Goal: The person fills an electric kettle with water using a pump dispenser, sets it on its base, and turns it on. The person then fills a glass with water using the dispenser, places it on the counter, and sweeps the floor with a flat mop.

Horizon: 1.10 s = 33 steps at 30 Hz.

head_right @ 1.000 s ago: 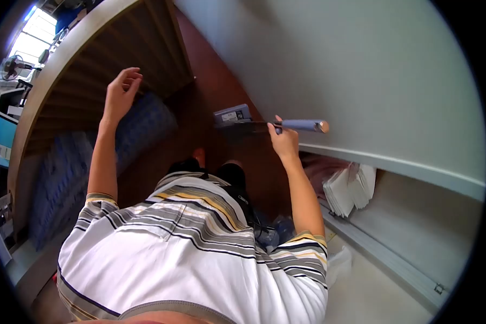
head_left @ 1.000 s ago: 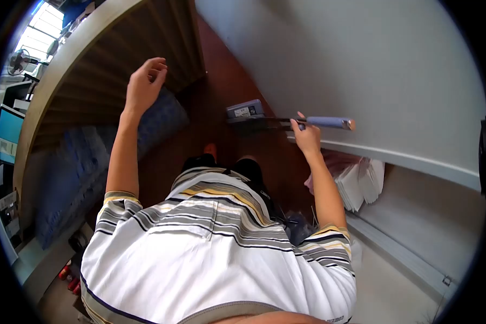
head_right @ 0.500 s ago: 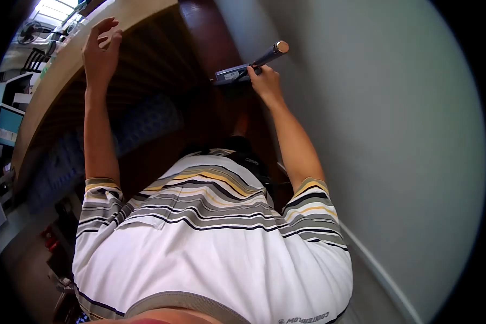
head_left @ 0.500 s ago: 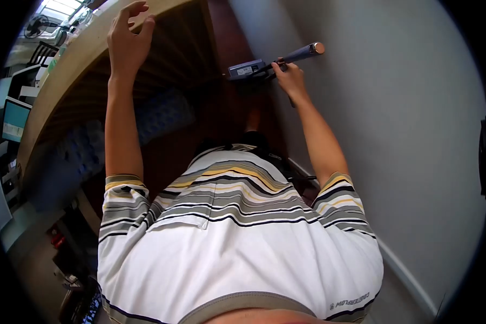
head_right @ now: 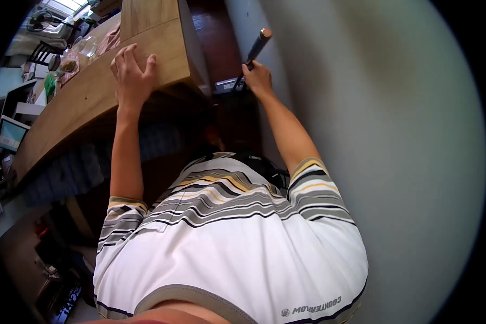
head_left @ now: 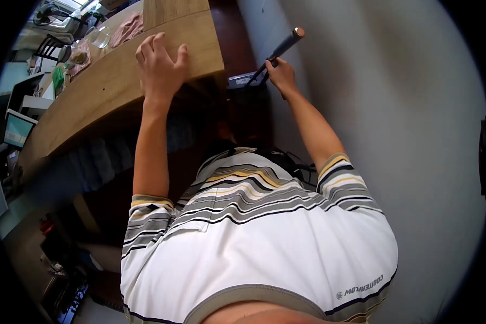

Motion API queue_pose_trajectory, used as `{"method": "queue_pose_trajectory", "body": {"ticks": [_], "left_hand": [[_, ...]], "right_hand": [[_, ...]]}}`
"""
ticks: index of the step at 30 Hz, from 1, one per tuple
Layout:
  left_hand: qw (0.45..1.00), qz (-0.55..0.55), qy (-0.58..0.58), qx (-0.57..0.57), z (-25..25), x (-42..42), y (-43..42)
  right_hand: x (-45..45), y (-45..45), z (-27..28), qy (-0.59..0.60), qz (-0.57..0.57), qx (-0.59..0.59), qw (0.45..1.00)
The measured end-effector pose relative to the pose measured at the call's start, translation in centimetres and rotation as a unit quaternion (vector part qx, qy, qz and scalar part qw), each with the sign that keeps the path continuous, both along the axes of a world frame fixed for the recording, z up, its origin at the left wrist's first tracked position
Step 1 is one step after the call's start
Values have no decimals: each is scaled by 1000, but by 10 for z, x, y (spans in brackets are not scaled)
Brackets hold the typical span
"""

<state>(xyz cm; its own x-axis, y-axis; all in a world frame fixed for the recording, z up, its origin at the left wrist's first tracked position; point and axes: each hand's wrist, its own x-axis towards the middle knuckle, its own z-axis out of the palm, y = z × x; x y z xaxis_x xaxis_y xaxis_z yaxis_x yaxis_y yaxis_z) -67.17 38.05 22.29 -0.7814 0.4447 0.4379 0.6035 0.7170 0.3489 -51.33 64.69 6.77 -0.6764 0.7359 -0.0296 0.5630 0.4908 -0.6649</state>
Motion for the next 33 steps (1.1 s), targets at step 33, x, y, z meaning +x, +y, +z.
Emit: {"method": "queue_pose_trajectory", "body": {"ticks": [33], "left_hand": [[939, 307, -150, -36, 37, 13, 33]], "right_hand": [[-436, 234, -23, -172, 187, 36, 966]]}}
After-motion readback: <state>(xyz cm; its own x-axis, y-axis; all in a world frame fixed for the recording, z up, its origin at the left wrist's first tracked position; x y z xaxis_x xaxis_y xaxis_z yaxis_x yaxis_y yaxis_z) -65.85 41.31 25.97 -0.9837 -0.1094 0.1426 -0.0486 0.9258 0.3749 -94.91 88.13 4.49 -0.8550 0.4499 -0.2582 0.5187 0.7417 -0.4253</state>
